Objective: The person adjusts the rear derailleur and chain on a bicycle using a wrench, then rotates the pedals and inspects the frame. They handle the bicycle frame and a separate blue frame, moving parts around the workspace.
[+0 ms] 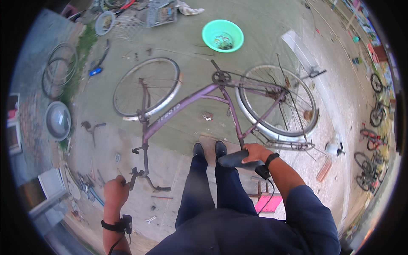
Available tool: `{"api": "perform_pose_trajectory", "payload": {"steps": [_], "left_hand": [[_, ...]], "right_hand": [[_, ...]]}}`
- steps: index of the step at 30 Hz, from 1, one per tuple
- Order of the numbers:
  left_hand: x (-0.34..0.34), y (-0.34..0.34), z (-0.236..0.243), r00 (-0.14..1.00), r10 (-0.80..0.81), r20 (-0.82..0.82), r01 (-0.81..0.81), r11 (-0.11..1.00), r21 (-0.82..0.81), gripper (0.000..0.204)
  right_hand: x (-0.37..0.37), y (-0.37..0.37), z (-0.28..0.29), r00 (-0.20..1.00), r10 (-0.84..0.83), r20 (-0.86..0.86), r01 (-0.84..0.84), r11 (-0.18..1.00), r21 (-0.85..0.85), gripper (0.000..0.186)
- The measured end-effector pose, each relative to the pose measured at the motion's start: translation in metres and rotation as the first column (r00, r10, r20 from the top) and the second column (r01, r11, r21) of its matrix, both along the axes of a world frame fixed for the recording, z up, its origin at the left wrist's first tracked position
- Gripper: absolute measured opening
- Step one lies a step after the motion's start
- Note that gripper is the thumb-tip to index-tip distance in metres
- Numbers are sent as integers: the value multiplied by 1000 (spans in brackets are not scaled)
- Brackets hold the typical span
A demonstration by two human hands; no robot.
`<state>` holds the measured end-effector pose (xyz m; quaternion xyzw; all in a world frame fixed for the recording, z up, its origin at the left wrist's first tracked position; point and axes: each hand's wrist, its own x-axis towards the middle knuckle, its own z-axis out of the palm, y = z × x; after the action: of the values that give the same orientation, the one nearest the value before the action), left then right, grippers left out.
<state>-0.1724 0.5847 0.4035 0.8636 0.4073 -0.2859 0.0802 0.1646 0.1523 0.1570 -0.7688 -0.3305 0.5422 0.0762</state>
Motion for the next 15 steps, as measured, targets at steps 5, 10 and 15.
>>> {"api": "perform_pose_trajectory", "payload": {"steps": [5, 10, 15], "left_hand": [[62, 38, 74, 988, 53, 146, -78, 983, 168, 37], [140, 97, 149, 958, 13, 286, -134, 903, 409, 50], [234, 192, 161, 858, -219, 465, -112, 803, 586, 56]], "right_hand": [[47, 32, 64, 984, 61, -167, -53, 997, 56, 66], [118, 73, 139, 923, 181, -338, -164, 983, 78, 71], [176, 114, 178, 880, 114, -460, -112, 993, 33, 72]]}}
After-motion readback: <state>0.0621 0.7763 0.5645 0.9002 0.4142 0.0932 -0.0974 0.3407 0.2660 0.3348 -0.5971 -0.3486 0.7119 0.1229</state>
